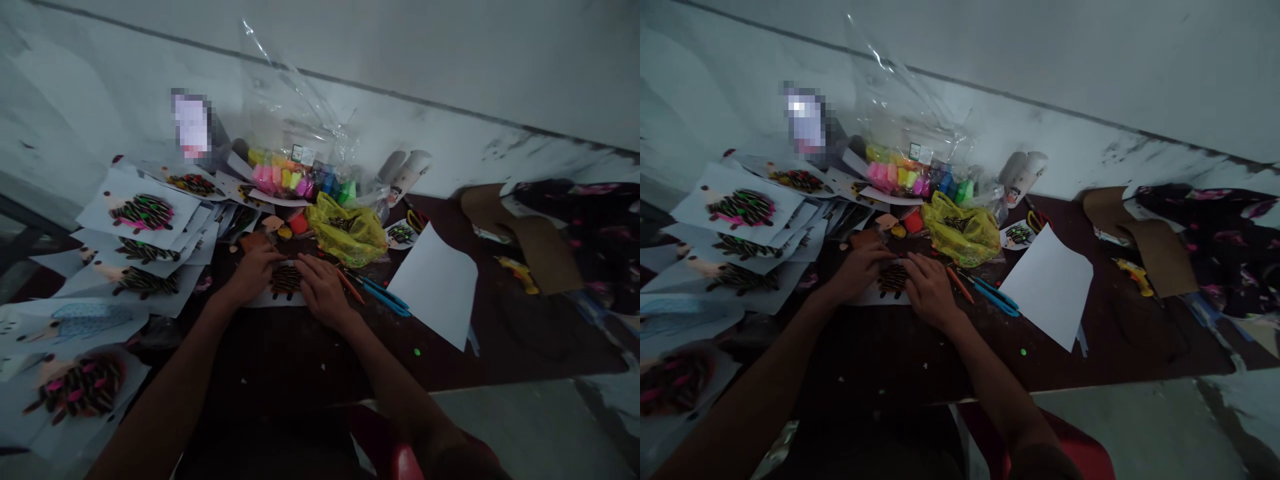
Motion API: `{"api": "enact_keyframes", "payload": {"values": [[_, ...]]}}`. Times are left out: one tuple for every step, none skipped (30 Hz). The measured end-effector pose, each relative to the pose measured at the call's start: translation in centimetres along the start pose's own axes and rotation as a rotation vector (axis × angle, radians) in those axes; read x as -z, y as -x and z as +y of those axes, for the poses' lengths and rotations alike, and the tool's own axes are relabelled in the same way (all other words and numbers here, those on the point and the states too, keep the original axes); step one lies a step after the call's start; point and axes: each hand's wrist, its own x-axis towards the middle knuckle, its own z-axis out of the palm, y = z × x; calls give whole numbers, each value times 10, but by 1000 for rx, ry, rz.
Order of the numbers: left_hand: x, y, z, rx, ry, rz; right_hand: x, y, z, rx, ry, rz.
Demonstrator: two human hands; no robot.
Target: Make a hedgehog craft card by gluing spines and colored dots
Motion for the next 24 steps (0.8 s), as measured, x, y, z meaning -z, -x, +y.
{"api": "enact_keyframes", "payload": {"values": [[1,0,1,7,6,-9,-2,-1,-2,9,-5,-32],[2,0,2,18,16,-14,-3,-2,-3,11,-5,-60],[2,0,3,35,31,-17,-4,-3,-4,10,-2,-84],[3,0,4,58,49,-14,-5,-3,-5,9,2,-103],[4,0,4,87,71,-4,-5,-4,-5,9,7,-118],[4,0,5,117,95,10,-5,-5,-6,10,15,-131],[5,0,5,144,120,29,-5,-6,-7,13,26,-140],[4,0,4,164,145,54,-5,-7,-8,17,39,-150],[4,-1,4,178,169,84,-5,-8,-10,22,54,-160],[3,-1,3,185,192,116,-6,-10,-13,29,70,-170],[2,-1,3,189,211,147,-7,-12,-17,36,87,-179],[0,-1,3,191,226,178,-9,-13,-22,41,105,-187],[-1,-1,2,195,236,207,-12,-15,-27,41,124,-195],[-2,-1,2,202,244,237,-14,-18,-32,36,145,-201],[-3,-1,3,209,253,266,-17,-20,-37,27,164,-207],[-3,-1,3,217,265,297,-19,-22,-42,15,183,-212],[-4,-1,3,226,281,329,-21,-24,-47,3,199,-217],[-4,-1,3,236,303,358,-22,-26,-51,-10,213,-222],[-3,-1,3,246,329,385,-23,-28,-54,-23,226,-227],[-3,-1,3,257,353,406,-24,-30,-57,-34,238,-233],[-2,-1,2,269,372,422,-24,-31,-59,-43,248,-240],[-2,-1,2,279,385,430,-24,-32,-61,-52,258,-247],[-3,-1,2,283,392,429,-24,-32,-62,-60,266,-255],[-3,-2,2,281,393,421,-24,-33,-63,-68,272,-262]]}}
